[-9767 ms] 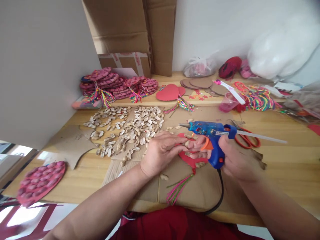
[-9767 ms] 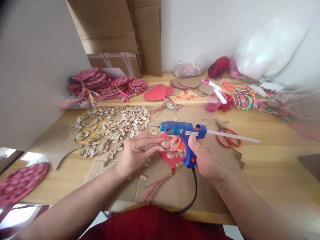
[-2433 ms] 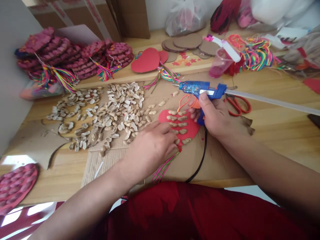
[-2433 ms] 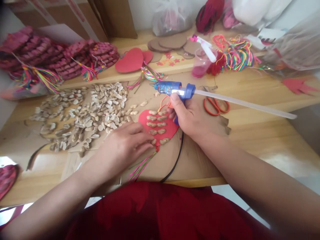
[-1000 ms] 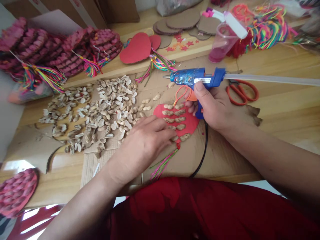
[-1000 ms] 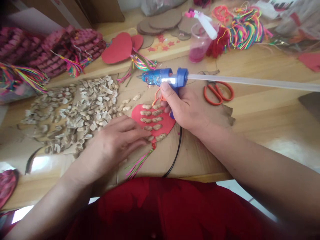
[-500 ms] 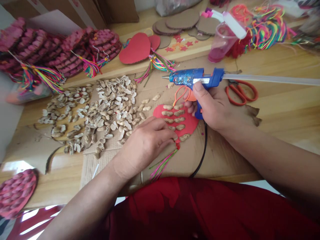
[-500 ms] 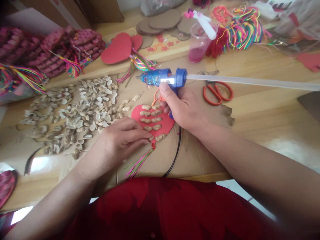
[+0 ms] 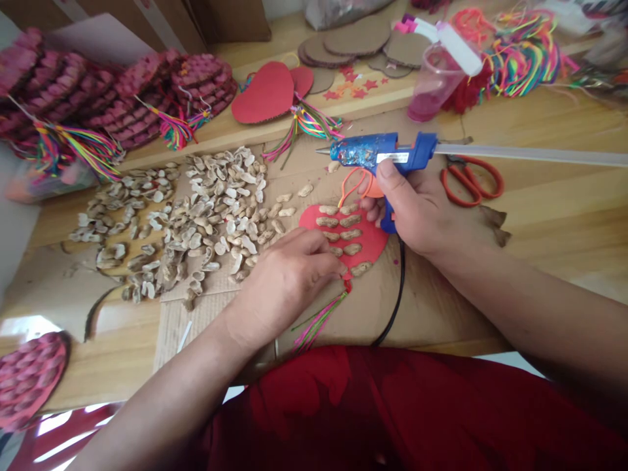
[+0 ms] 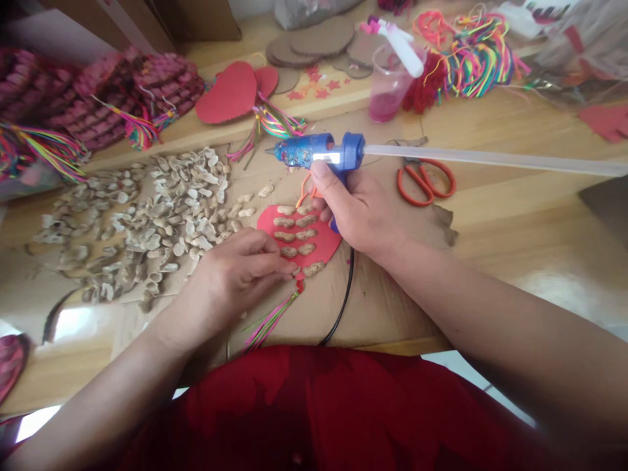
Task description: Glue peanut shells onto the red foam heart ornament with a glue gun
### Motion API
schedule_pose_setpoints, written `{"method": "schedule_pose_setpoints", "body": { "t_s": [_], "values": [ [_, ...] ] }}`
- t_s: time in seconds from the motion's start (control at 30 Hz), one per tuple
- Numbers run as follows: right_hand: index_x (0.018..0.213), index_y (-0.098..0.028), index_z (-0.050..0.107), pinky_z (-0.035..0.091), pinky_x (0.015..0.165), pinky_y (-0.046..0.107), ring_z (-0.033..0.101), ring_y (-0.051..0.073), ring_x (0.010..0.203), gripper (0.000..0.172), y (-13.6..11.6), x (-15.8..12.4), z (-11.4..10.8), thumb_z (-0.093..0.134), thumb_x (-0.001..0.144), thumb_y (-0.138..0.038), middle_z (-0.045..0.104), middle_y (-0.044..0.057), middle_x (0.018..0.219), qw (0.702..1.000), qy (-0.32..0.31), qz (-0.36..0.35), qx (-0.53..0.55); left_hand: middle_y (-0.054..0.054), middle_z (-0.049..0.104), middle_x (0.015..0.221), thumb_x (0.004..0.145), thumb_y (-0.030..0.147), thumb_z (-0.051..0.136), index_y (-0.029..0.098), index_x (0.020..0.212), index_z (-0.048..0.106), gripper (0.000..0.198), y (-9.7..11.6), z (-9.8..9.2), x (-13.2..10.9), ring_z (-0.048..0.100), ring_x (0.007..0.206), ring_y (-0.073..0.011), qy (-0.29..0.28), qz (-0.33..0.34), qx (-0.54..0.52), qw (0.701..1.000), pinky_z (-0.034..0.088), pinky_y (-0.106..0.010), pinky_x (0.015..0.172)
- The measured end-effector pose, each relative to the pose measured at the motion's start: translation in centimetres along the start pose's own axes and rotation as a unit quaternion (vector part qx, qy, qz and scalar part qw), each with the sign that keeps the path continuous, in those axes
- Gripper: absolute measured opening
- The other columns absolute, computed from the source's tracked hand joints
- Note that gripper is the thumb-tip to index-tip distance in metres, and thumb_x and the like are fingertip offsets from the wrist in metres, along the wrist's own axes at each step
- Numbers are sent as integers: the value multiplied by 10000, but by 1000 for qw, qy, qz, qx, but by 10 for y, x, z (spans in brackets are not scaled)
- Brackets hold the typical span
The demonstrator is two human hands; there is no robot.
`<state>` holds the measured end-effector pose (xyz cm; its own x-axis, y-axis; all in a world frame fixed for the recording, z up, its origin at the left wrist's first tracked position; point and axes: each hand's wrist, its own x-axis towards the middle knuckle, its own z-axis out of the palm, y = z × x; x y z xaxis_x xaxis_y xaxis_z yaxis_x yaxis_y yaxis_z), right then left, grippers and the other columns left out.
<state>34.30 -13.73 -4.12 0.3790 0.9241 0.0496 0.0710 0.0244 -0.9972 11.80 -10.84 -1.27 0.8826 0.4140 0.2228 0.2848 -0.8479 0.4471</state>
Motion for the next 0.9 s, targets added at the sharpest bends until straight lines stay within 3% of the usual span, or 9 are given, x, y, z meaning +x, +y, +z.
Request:
{"method": "schedule_pose_setpoints", "body": {
  "t_s": [0.23,0.53,0.9],
  "values": [
    [765,-259,701,496,510,302,617,118,533,600,4,4,0,610,822,-850,693,-9,677,1000,-3,-6,9,-32,658,909,991,180,647,224,938,783,153,-3,4,1,617,863,-159,6,-9,-9,1000,469,-290,787],
    [807,-224,655,495,499,293,658,150,583,598,14,9,-4,557,913,-804,711,30,737,1000,-16,-12,3,-17,676,886,959,219,712,241,931,807,101,-10,6,1,639,857,-146,20,-11,-13,1000,478,-274,802],
    [803,-255,699,532,520,341,665,174,578,571,14,13,-4,566,912,-799,688,45,722,999,-30,-25,3,-32,703,893,916,195,759,200,928,817,59,-13,11,1,663,850,-142,53,-11,-37,998,528,-268,822]
  ]
}}
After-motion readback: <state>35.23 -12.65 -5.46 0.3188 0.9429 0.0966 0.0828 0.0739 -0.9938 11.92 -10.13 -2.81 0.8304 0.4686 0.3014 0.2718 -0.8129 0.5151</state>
